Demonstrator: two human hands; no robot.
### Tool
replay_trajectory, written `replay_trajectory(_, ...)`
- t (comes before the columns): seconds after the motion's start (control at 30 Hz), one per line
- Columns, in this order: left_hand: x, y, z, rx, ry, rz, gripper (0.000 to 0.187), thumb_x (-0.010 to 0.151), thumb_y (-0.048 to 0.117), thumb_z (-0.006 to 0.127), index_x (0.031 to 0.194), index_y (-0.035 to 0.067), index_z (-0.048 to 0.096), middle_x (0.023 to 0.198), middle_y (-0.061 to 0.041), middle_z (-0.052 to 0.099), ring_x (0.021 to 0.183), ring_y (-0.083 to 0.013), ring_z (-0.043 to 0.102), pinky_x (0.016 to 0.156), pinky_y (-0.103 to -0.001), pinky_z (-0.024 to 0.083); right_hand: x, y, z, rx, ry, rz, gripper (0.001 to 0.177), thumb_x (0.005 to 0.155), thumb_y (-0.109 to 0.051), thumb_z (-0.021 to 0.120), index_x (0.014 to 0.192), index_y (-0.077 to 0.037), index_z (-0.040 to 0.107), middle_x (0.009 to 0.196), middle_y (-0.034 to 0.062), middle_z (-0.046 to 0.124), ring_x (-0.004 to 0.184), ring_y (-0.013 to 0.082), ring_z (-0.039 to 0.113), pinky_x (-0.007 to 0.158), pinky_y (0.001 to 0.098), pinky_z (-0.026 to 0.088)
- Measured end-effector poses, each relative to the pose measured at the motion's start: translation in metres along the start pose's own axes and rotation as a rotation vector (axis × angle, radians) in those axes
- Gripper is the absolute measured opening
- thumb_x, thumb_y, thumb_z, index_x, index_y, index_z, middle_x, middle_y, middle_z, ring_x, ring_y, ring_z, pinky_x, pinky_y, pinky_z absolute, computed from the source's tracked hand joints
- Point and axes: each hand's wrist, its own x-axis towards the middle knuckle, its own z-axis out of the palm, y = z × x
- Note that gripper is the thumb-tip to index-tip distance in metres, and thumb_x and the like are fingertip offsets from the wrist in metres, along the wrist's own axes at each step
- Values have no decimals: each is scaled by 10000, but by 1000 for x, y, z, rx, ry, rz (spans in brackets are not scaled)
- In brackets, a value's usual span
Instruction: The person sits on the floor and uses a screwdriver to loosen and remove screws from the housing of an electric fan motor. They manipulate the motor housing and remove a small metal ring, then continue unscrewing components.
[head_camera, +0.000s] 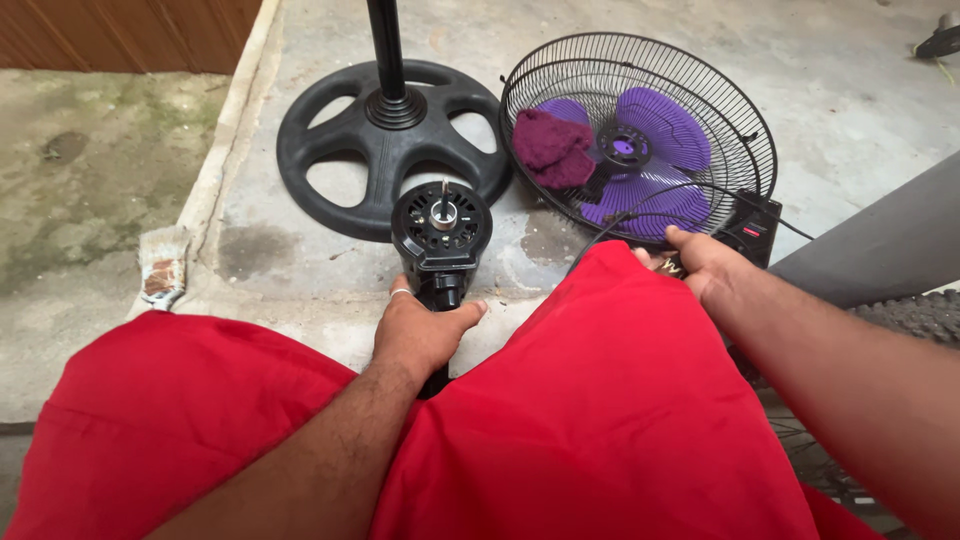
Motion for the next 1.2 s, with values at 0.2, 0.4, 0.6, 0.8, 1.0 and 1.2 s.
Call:
replay_trajectory(0.2,-5,2,-20,-105,57,-18,1221,676,416,889,1592,5,194,1426,-267,550,1256,-308,630,1052,-363,511,-2,35,-29,-459,145,-253,530,1045,-492,528,1237,1,510,1089,214,709,945,278,711,804,430,610)
replay_trajectory(0.4,-15,10,-43,-154,44,-71,1142,742,339,847,1605,18,170,1437,-278,540,1309,-325,580,1068,-419,482,30,66,-62,-721,167,-292,505,1008,-467,570,1222,-10,554,1105,204,715,969,274,703,834,416,588)
replay_trajectory(0.6,-5,12,-74,-167,76,65,911,765,297,820,1495,4,362,1308,-246,649,1196,-286,659,995,-377,524,45,69,-53,-894,153,-352,483,971,-441,613,1207,-21,597,1120,193,721,994,269,695,864,403,566)
replay_trajectory(0.8,5,16,-128,26,138,305,276,873,252,716,786,-10,722,784,-137,770,694,-187,681,665,-363,549,49,72,-55,-1035,156,-430,463,934,-416,656,1193,-32,641,1136,182,726,1018,265,687,894,389,544)
replay_trajectory(1.0,7,30,-151,104,185,406,315,973,250,610,805,-3,695,748,-115,750,649,-165,686,648,-327,539,40,55,-64,-1196,193,-604,447,898,-390,698,1178,-43,685,1151,171,732,1043,261,680,924,376,522)
replay_trajectory(1.2,7,31,-165,-45,170,414,270,897,75,512,1119,78,664,855,-69,754,705,-145,729,639,-311,573,-25,28,-25,-1230,240,-1027,373,877,-331,730,1114,-43,743,1106,154,758,1020,245,692,940,358,520)
